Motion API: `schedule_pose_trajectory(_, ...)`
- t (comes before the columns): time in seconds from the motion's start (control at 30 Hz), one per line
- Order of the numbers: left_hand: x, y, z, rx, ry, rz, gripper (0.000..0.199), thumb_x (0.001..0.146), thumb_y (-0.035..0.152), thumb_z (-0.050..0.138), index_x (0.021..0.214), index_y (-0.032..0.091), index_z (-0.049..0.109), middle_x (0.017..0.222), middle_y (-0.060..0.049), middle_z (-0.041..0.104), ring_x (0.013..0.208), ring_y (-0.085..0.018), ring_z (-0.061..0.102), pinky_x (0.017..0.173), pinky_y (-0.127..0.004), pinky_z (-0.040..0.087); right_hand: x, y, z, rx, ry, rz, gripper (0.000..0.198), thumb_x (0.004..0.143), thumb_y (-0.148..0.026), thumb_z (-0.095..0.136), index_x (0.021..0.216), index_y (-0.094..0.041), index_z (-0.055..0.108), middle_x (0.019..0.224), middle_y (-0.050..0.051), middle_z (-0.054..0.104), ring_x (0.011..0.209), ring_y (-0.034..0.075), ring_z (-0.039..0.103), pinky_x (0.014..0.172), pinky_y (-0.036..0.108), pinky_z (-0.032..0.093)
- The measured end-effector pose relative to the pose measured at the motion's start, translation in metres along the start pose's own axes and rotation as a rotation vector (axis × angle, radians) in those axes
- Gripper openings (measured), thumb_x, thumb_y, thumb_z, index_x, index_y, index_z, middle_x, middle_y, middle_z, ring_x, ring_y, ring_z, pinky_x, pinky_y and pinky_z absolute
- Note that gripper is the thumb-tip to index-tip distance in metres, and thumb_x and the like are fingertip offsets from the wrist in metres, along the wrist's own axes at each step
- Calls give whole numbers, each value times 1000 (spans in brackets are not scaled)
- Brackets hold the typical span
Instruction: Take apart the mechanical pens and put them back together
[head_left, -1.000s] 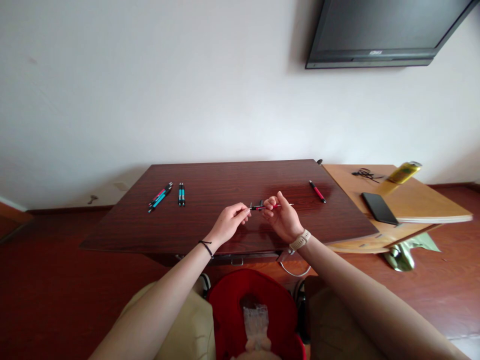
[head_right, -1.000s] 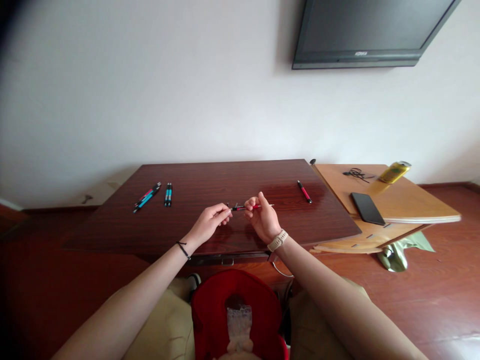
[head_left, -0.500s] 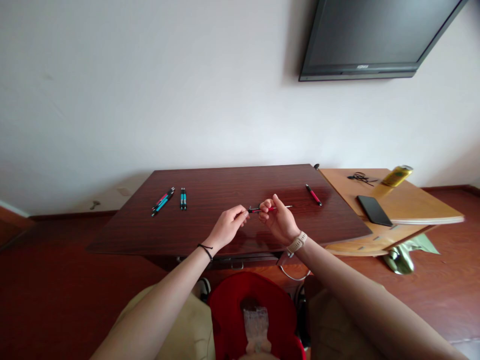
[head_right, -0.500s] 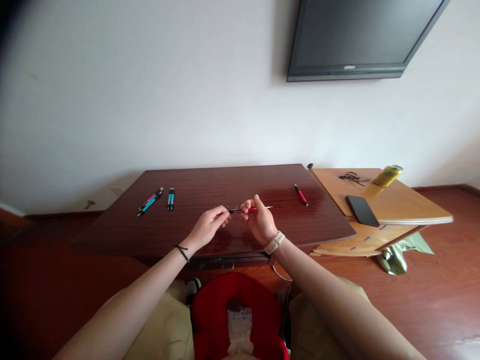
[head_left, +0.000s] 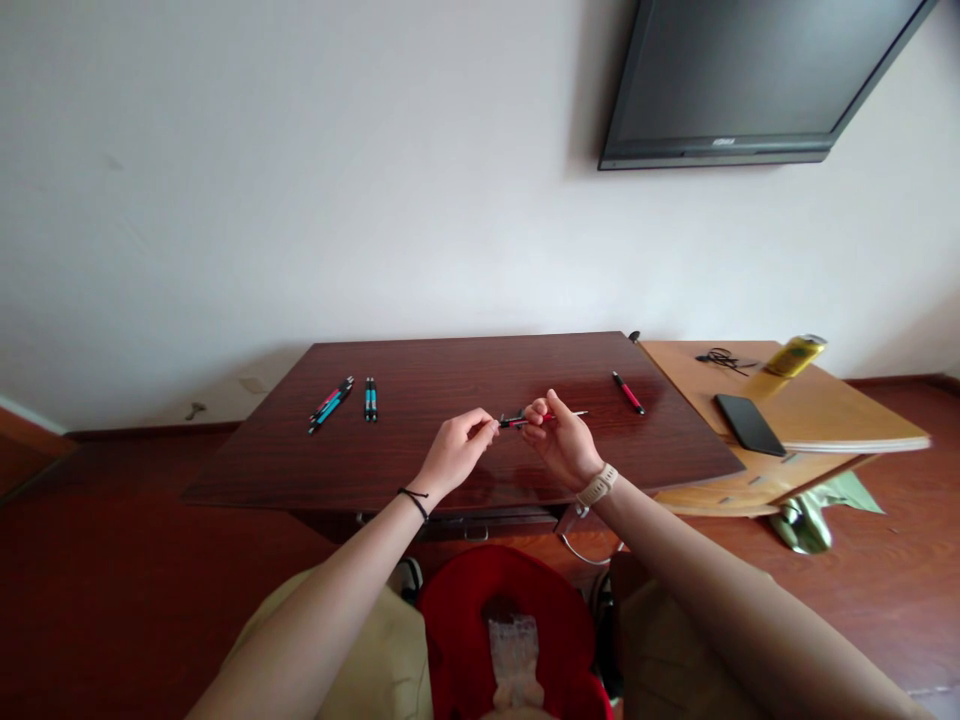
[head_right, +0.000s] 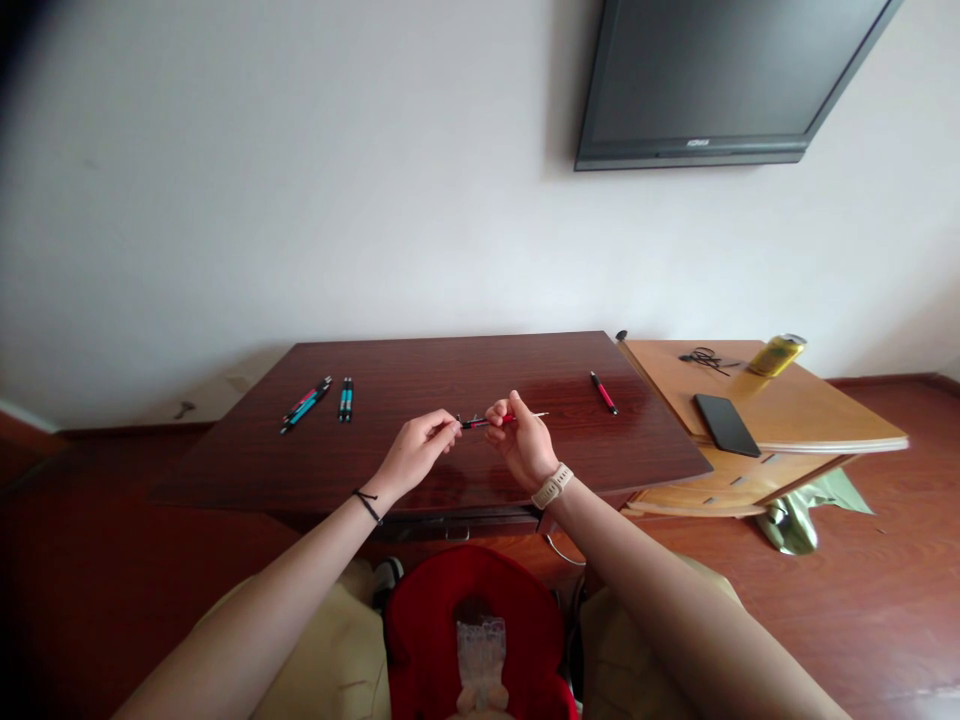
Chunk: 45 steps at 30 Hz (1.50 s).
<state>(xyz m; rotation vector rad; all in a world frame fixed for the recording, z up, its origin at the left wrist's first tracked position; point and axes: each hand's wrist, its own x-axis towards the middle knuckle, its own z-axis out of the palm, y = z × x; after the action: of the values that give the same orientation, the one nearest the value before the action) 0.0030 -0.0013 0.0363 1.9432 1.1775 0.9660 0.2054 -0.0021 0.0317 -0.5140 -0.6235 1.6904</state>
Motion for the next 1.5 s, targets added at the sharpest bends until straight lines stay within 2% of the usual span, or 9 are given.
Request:
schedule_pose_trajectory(0.3, 2, 2, 3, -41, 9, 18, 32, 105, 44, 52, 88, 21, 67, 79, -1, 69, 72, -17, 66, 71, -27, 48, -1, -4, 4, 14, 11, 3, 39, 99, -47, 72, 75, -23, 52, 71, -3, 48, 54, 11, 36, 56, 27, 40)
schedule_pose_trajectory(0.57, 1, 0, 5, -88, -17, 11, 36, 106, 48, 49, 86, 21, 63, 83, -2, 70, 72, -17, 64, 70, -26, 49, -7, -4, 5, -16, 5, 10, 40, 99, -49, 71, 75, -23, 53, 75, -1, 53, 59, 14, 42, 59, 28, 43)
schedule_pose_trajectory(0.8, 2, 2, 3, -18, -1, 16, 33, 106, 45, 51, 87, 21, 65, 78, -1, 69, 72, -17, 65, 70, -27, 48, -6, -5, 3, -11, 0, -12, 40, 98, -46, 73, 74, -22, 53, 72, -2, 47, 55, 12, 35, 54, 27, 39)
schedule_pose_trajectory(0.93, 1, 4, -1, -3, -8, 0, 34, 106, 46, 52, 91, 21, 69, 81, -2, 72, 73, -18, 67, 70, -27, 48, -9, -7, -1, -66, 18, -33, 41, 97, -48, 76, 73, -22, 53, 70, -3, 46, 55, 11, 32, 50, 25, 35)
schedule_pose_trajectory(1.17, -9, 0, -4, 36, -127, 49, 27, 101, 44, 62, 101, 22, 76, 95, -3, 77, 78, -18, 67, 72, -27, 48, -15, -8, -7, -219, 48, -95, 45, 92, -54, 79, 71, -20, 57, 72, -1, 49, 59, 11, 36, 49, 26, 30)
schedule_pose_trajectory(1.33, -14, -10, -1, 50, -153, 37, 21, 98, 40, 68, 105, 22, 76, 98, -3, 78, 83, -19, 69, 75, -27, 49, -15, -4, -8, -298, 17, -84, 48, 91, -61, 77, 73, -20, 61, 74, 0, 54, 58, 11, 38, 52, 28, 31)
schedule_pose_trajectory(1.5, -12, -15, 0, 80, -159, 62, 21, 102, 38, 64, 102, 21, 77, 101, -3, 79, 87, -19, 71, 81, -27, 50, -12, 3, -9, -399, -39, -66, 53, 94, -69, 69, 75, -20, 66, 75, 1, 58, 57, 11, 41, 55, 28, 31)
